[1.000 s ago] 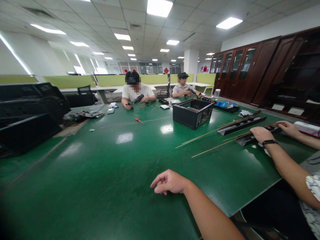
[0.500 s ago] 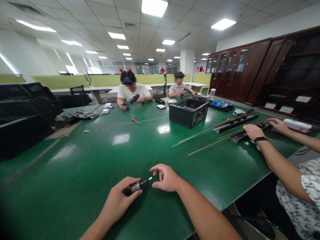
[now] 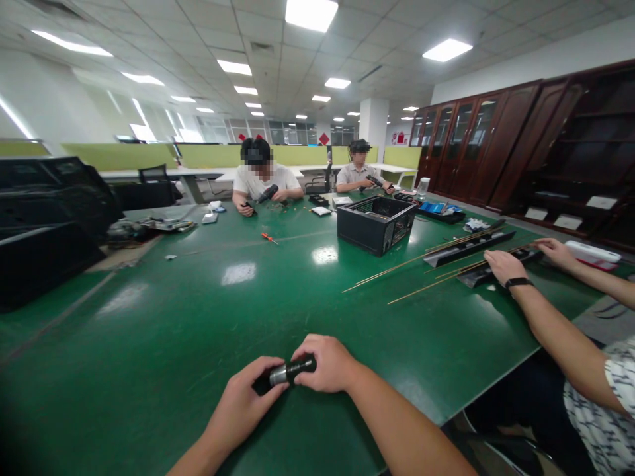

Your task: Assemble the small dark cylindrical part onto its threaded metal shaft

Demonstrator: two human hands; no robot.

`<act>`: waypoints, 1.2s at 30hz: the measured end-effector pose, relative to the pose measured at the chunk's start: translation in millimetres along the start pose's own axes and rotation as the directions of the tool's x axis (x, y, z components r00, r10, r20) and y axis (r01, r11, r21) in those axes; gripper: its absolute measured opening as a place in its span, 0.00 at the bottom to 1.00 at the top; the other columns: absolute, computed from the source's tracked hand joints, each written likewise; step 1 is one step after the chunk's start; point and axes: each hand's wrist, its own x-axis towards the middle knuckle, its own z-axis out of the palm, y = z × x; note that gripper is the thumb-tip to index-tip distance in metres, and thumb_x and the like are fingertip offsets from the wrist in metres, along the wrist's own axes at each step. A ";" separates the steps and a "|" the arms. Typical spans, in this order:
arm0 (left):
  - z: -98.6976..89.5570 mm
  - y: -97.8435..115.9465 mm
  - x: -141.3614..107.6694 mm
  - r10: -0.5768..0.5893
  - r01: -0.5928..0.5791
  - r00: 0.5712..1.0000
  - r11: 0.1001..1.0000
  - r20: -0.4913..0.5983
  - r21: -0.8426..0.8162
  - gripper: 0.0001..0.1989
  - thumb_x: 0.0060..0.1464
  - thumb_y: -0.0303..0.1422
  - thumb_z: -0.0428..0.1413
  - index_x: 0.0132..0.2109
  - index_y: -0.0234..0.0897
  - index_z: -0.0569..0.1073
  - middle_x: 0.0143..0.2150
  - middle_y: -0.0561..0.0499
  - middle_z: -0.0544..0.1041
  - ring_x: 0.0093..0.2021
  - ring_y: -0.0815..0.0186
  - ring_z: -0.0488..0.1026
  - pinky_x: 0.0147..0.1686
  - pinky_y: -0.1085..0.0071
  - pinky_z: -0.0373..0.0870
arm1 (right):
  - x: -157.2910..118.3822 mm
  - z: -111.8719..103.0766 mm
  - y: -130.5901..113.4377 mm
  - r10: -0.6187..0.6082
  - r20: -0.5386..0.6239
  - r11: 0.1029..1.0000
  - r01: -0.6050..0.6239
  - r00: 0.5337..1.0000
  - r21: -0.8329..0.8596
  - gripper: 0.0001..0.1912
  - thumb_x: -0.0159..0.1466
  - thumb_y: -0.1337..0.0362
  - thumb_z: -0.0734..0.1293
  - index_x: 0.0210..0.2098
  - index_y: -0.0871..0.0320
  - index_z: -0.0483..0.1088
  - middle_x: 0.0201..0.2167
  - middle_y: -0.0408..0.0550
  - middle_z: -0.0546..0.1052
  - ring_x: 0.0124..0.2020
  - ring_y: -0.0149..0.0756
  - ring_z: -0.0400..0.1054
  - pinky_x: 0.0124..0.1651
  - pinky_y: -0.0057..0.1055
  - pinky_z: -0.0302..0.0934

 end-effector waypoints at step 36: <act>2.8 -6.0 -0.6 0.016 -0.016 1.000 1.000 -0.026 0.026 0.09 0.51 0.34 0.63 0.42 0.42 0.77 0.38 0.51 0.80 0.39 0.60 0.78 0.40 0.67 0.74 | 3.2 3.1 6.3 -0.100 -0.024 0.995 0.100 0.995 -0.002 0.06 0.56 0.63 0.74 0.33 0.58 0.79 0.27 0.43 0.76 0.28 0.30 0.68 0.32 0.25 0.57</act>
